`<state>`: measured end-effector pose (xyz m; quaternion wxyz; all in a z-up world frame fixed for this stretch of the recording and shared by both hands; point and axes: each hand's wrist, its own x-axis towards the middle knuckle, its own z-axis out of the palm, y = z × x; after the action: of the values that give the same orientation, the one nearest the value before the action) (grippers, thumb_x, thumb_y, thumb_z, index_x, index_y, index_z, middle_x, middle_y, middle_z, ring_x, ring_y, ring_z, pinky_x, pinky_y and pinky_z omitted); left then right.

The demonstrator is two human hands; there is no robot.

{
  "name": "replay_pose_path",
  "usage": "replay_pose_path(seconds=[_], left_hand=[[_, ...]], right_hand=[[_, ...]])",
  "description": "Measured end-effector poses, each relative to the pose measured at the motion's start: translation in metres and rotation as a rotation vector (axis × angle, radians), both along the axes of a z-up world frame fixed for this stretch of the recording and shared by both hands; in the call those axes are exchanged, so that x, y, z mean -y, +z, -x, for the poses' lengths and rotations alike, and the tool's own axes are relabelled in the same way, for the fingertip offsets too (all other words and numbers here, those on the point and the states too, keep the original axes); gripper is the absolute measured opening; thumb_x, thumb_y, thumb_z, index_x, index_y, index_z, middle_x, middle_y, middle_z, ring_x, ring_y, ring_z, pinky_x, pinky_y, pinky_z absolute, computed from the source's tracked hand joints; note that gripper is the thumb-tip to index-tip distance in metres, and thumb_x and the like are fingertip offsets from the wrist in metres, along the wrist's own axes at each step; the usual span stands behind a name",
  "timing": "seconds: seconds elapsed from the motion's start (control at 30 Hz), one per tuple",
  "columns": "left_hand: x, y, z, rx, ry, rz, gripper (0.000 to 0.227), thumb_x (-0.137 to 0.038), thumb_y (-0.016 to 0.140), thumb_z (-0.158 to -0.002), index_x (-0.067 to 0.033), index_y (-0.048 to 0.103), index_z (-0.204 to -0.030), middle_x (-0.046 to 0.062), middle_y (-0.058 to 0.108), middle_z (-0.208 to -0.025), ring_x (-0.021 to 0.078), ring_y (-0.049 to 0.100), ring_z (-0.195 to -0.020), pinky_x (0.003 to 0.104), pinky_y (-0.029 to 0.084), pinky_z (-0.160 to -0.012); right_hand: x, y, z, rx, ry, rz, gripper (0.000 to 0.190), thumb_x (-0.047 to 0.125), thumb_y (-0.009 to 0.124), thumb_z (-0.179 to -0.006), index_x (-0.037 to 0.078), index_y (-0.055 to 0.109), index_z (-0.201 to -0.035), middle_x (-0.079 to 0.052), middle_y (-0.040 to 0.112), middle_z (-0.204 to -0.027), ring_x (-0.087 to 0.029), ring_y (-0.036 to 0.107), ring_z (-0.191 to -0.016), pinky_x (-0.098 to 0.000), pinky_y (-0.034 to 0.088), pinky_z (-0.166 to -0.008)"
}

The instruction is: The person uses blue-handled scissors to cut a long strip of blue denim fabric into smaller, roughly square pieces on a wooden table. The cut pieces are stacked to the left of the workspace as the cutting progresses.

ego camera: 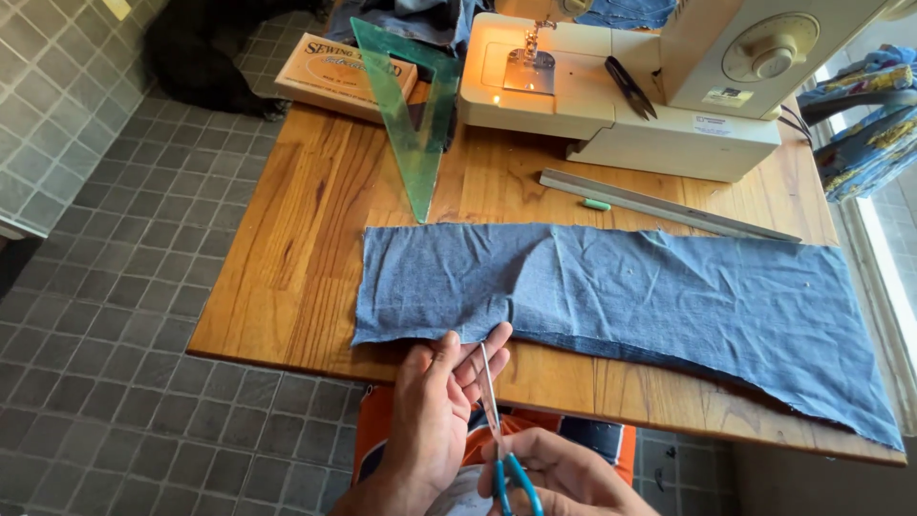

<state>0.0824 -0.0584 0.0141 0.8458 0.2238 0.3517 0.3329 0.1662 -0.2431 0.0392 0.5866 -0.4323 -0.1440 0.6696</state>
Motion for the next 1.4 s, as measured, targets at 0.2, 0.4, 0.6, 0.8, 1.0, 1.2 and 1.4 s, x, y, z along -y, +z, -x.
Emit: replay_pose_path(seconds=[0.2,0.4,0.6,0.8,1.0,1.2,1.4], left_hand=[[0.015,0.023,-0.001,-0.083,-0.035,0.144,0.029,-0.019,0.06,-0.117,-0.0025,0.047,-0.098,0.037,0.087,-0.108,0.0497,0.092,-0.126,0.059,0.066,-0.127],[0.019,-0.001,0.009,0.028,-0.151,-0.122,0.061,-0.027,0.057,-0.118,-0.0133,0.043,-0.06,0.014,0.072,-0.063,0.0507,0.092,-0.135,0.062,0.065,-0.127],[0.019,0.038,0.011,-0.234,-0.288,0.212,0.033,-0.03,0.059,-0.115,-0.0013,0.043,-0.116,0.039,0.09,-0.151,0.051,0.081,-0.155,0.05,0.066,-0.109],[0.022,0.01,0.012,-0.188,-0.313,0.104,0.039,-0.033,0.061,-0.113,-0.0003,0.042,-0.105,0.039,0.091,-0.145,0.051,0.084,-0.151,0.052,0.067,-0.115],[0.022,0.008,0.014,-0.178,-0.307,0.121,0.037,-0.034,0.063,-0.112,-0.0026,0.044,-0.107,0.039,0.089,-0.151,0.0518,0.082,-0.153,0.054,0.069,-0.115],[0.024,0.003,0.014,-0.151,-0.278,0.134,0.038,-0.03,0.064,-0.113,-0.004,0.039,-0.102,0.045,0.089,-0.147,0.0557,0.083,-0.149,0.053,0.066,-0.118],[0.021,0.016,0.017,-0.229,-0.356,0.118,0.037,-0.032,0.059,-0.115,-0.0022,0.039,-0.106,0.037,0.091,-0.151,0.0501,0.083,-0.153,0.052,0.07,-0.111]], right_hand=[[-0.01,0.004,0.011,-0.011,-0.108,-0.039,0.059,0.017,0.086,-0.101,-0.011,0.067,-0.149,-0.026,0.081,-0.131,-0.036,0.087,-0.11,-0.0435,0.069,-0.101],[-0.02,0.006,0.006,0.186,0.008,-0.053,0.047,0.031,0.079,-0.106,-0.006,0.072,-0.134,-0.026,0.087,-0.108,-0.03,0.087,-0.1,-0.0381,0.069,-0.089],[-0.028,0.011,0.008,0.148,-0.099,-0.138,0.051,0.029,0.072,-0.111,-0.01,0.067,-0.145,-0.033,0.085,-0.104,-0.032,0.08,-0.091,-0.0393,0.067,-0.076],[-0.026,-0.013,0.017,0.108,-0.203,-0.158,0.046,0.018,0.07,-0.112,-0.015,0.066,-0.143,-0.036,0.081,-0.101,-0.036,0.081,-0.093,-0.0406,0.065,-0.073],[-0.028,0.002,0.012,0.23,-0.149,-0.128,0.049,0.025,0.074,-0.111,-0.012,0.071,-0.143,-0.028,0.082,-0.097,-0.028,0.078,-0.087,-0.0364,0.064,-0.068],[-0.017,-0.012,0.008,0.189,-0.08,-0.13,0.049,0.016,0.078,-0.11,-0.012,0.063,-0.147,-0.024,0.073,-0.127,-0.03,0.083,-0.099,-0.0365,0.067,-0.076],[-0.026,0.017,0.006,0.228,-0.099,-0.025,0.047,0.026,0.074,-0.109,-0.01,0.074,-0.141,-0.027,0.083,-0.099,-0.027,0.077,-0.083,-0.0376,0.066,-0.073]])
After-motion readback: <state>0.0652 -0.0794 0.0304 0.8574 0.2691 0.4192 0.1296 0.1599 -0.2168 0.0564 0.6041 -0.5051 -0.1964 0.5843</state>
